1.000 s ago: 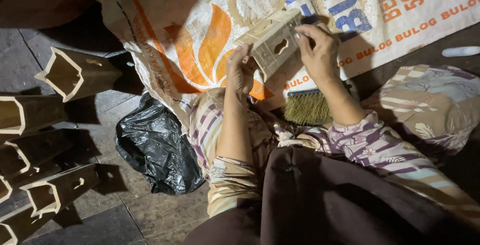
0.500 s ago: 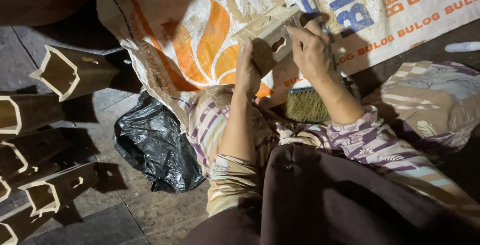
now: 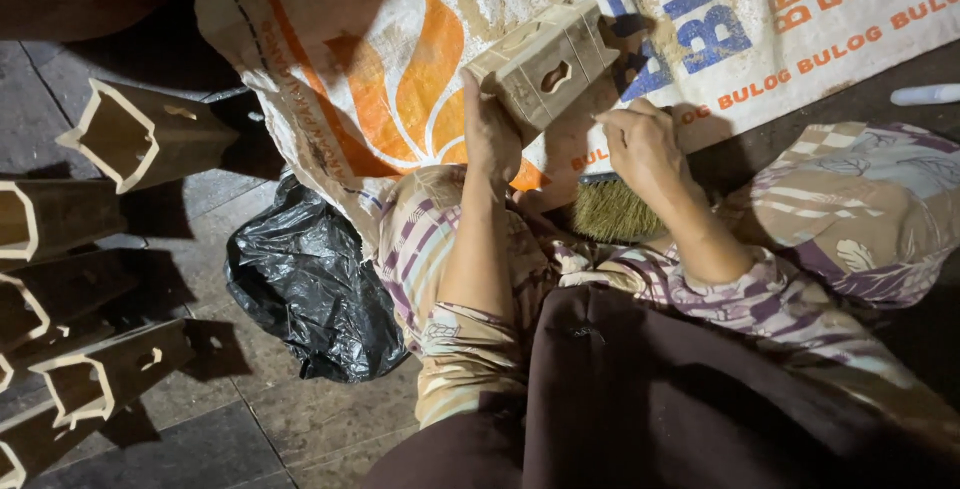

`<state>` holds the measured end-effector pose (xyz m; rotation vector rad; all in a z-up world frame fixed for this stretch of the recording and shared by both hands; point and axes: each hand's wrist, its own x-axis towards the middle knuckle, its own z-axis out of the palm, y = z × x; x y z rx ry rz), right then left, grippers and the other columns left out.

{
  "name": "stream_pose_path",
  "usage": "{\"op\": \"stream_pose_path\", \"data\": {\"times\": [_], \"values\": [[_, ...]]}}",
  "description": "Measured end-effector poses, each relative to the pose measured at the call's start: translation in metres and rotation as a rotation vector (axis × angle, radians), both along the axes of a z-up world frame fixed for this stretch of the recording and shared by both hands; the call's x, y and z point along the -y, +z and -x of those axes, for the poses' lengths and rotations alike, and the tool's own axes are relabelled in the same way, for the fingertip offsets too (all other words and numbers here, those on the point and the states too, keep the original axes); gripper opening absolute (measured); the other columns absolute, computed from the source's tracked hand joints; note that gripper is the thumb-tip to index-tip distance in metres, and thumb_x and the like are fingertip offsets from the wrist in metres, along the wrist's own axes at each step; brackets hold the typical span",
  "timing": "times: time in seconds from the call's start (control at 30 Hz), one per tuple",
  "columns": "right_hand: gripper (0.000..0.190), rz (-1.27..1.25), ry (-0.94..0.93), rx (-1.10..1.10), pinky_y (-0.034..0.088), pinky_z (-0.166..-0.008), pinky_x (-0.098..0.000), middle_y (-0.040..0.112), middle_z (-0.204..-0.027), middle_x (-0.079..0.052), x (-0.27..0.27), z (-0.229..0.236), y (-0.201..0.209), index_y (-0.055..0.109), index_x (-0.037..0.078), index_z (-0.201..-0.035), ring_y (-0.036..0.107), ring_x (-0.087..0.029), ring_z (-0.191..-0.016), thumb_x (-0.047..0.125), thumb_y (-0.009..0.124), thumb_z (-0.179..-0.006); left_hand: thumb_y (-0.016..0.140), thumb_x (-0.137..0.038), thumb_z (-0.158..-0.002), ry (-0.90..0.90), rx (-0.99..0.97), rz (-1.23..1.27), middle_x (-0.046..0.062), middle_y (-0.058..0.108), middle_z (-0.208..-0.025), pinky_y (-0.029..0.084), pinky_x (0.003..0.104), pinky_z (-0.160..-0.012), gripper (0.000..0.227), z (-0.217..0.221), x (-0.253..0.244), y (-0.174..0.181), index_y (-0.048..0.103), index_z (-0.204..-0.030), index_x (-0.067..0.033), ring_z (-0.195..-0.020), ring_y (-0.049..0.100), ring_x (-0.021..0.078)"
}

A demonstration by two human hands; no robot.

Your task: The person is using a hand brush to clean dust and debris from small wooden boxes in a workshop.

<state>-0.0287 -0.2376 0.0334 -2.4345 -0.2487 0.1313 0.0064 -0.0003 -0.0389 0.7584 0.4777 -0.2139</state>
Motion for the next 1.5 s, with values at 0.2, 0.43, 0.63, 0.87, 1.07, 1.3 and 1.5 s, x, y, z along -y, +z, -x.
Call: {"op": "stream_pose_path", "data": {"times": [0.2, 0.43, 0.63, 0.87, 1.07, 1.3, 1.5], "values": [[0.018, -0.189, 0.008, 0.218, 0.056, -0.073, -0.0407, 0.067, -0.09, -0.01, -0.038, -0.023, 0.047, 0.083, 0.014, -0.116, 0.073, -0.035, -0.084, 0.009, 0.072, -0.103, 0.041, -0.082, -0.103, 0.02, -0.006, 0.105, 0.032, 0.056, -0.149, 0.045, 0.071, -0.112, 0.103, 0.003, -0.009, 0.059, 0.05, -0.152, 0.0079, -0.137, 0.057, 0.0483], [0.018, -0.283, 0.073, 0.424, 0.059, -0.077, -0.0361, 0.07, -0.089, -0.008, -0.078, -0.045, 0.043, 0.081, 0.009, -0.113, 0.073, -0.031, -0.086, 0.001, 0.072, -0.1, 0.045, -0.079, -0.107, 0.035, -0.004, 0.086, 0.026, 0.059, -0.147, 0.049, 0.07, -0.106, 0.09, -0.002, -0.011, -0.024, 0.048, -0.156, -0.0032, -0.131, 0.063, 0.0439], [0.021, -0.228, 0.061, 0.451, 0.041, -0.057, -0.0255, 0.062, -0.084, -0.01, -0.094, -0.045, 0.062, 0.081, -0.004, -0.112, 0.049, -0.017, -0.066, -0.01, 0.076, -0.092, 0.038, -0.083, -0.076, -0.065, -0.053, -0.103, 0.028, -0.014, -0.173, -0.005, 0.073, -0.12, 0.128, 0.003, 0.006, 0.138, -0.008, -0.166, -0.0045, -0.157, -0.017, 0.048], [0.018, -0.122, 0.098, 0.592, 0.038, -0.048, -0.0198, 0.058, -0.081, -0.005, -0.099, -0.053, 0.04, 0.084, -0.001, -0.106, 0.043, -0.013, -0.062, -0.011, 0.076, -0.093, 0.039, -0.079, -0.082, -0.059, 0.013, -0.022, 0.032, -0.006, -0.174, 0.002, 0.085, -0.112, 0.121, 0.005, 0.008, 0.14, 0.006, -0.166, 0.0011, -0.156, -0.011, 0.0559], [0.02, -0.069, 0.193, 0.496, 0.029, -0.044, -0.0201, 0.056, -0.08, -0.006, -0.09, -0.047, 0.061, 0.083, -0.005, -0.106, 0.036, -0.011, -0.056, -0.013, 0.072, -0.091, 0.042, -0.078, -0.081, -0.039, -0.019, -0.023, 0.032, -0.012, -0.173, 0.003, 0.089, -0.107, 0.121, 0.008, 0.011, 0.142, 0.006, -0.165, 0.0017, -0.154, -0.015, 0.0579], [0.03, -0.02, 0.161, 0.424, 0.03, -0.046, -0.0206, 0.057, -0.075, -0.004, -0.07, -0.012, 0.038, 0.084, 0.0, -0.115, 0.039, -0.011, -0.058, -0.011, 0.072, -0.09, 0.049, -0.078, -0.078, -0.029, -0.046, -0.013, 0.033, -0.014, -0.172, 0.003, 0.081, -0.116, 0.125, 0.01, 0.012, 0.127, 0.007, -0.164, 0.0029, -0.156, -0.014, 0.0536], [0.022, -0.069, 0.163, 0.38, 0.03, -0.042, -0.0213, 0.065, -0.078, -0.011, -0.052, 0.005, 0.01, 0.083, -0.008, -0.11, 0.04, -0.012, -0.052, -0.012, 0.075, -0.089, 0.047, -0.076, -0.082, -0.023, -0.035, -0.02, 0.033, -0.005, -0.173, 0.007, 0.073, -0.121, 0.121, 0.012, 0.014, 0.126, 0.011, -0.164, 0.0045, -0.158, -0.003, 0.0523]]}}
